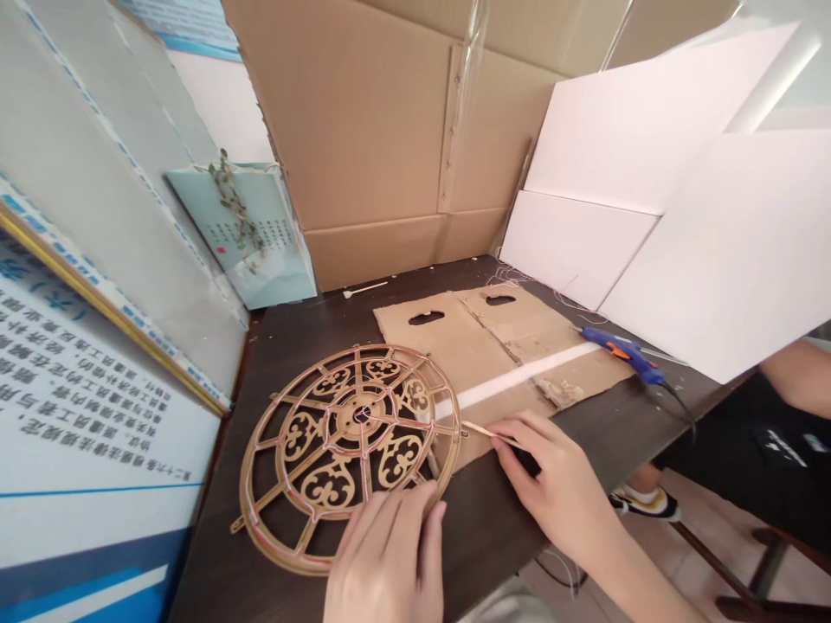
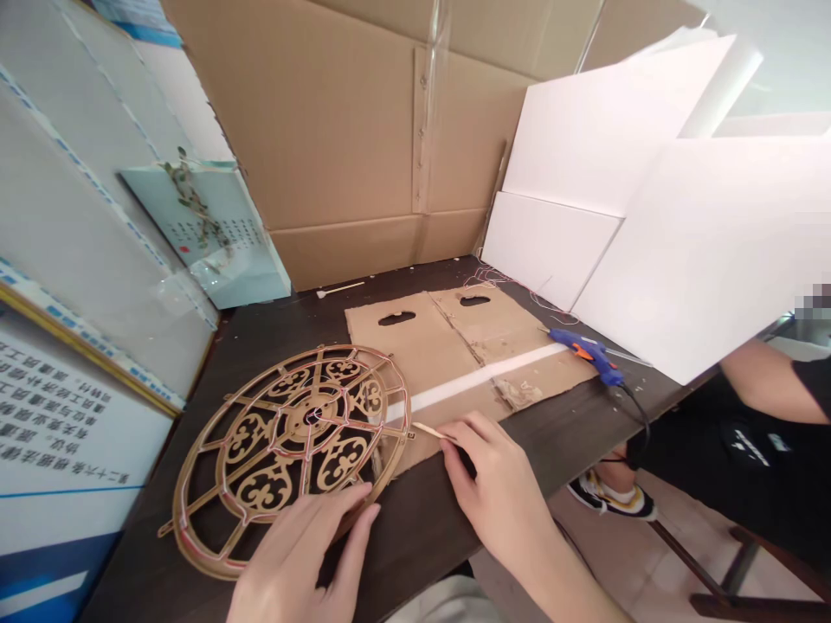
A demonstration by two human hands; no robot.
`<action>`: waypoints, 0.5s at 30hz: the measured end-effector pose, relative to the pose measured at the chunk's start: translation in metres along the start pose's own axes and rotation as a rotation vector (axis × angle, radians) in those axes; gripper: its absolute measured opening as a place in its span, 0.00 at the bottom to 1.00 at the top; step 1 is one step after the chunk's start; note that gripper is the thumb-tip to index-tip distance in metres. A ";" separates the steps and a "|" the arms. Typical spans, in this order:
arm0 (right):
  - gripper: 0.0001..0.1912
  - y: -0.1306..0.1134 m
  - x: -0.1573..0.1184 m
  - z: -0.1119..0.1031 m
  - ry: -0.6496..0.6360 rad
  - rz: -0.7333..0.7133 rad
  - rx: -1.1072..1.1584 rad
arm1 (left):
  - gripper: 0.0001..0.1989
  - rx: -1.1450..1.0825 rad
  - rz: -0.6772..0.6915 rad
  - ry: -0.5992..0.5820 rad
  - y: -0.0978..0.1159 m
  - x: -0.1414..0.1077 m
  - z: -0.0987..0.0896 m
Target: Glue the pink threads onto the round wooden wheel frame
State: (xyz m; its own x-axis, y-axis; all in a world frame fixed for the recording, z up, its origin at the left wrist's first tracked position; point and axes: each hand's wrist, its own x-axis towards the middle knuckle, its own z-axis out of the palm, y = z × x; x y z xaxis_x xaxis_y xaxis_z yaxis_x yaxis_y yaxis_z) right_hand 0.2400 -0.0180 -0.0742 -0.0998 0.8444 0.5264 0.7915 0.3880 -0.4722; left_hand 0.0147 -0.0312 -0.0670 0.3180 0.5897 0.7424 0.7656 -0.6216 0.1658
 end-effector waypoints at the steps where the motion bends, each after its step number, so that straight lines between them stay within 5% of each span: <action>1: 0.10 0.000 0.000 0.001 0.004 -0.001 -0.001 | 0.08 0.004 0.010 -0.005 0.001 -0.001 0.002; 7: 0.06 -0.001 -0.001 0.002 0.076 0.009 0.000 | 0.11 0.060 0.102 -0.040 0.007 -0.010 0.010; 11: 0.06 0.020 0.008 -0.021 0.274 -0.006 -0.139 | 0.16 0.101 0.169 -0.117 0.004 -0.016 0.008; 15: 0.17 0.072 0.017 -0.059 0.407 0.301 -0.523 | 0.20 0.131 0.203 -0.143 0.002 -0.019 0.009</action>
State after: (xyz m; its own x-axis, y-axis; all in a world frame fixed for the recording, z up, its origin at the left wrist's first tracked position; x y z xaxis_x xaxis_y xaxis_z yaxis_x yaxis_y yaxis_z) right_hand 0.3312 0.0023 -0.0578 0.3196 0.6429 0.6961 0.9441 -0.1533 -0.2919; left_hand 0.0151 -0.0384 -0.0866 0.5408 0.5329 0.6508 0.7410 -0.6679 -0.0688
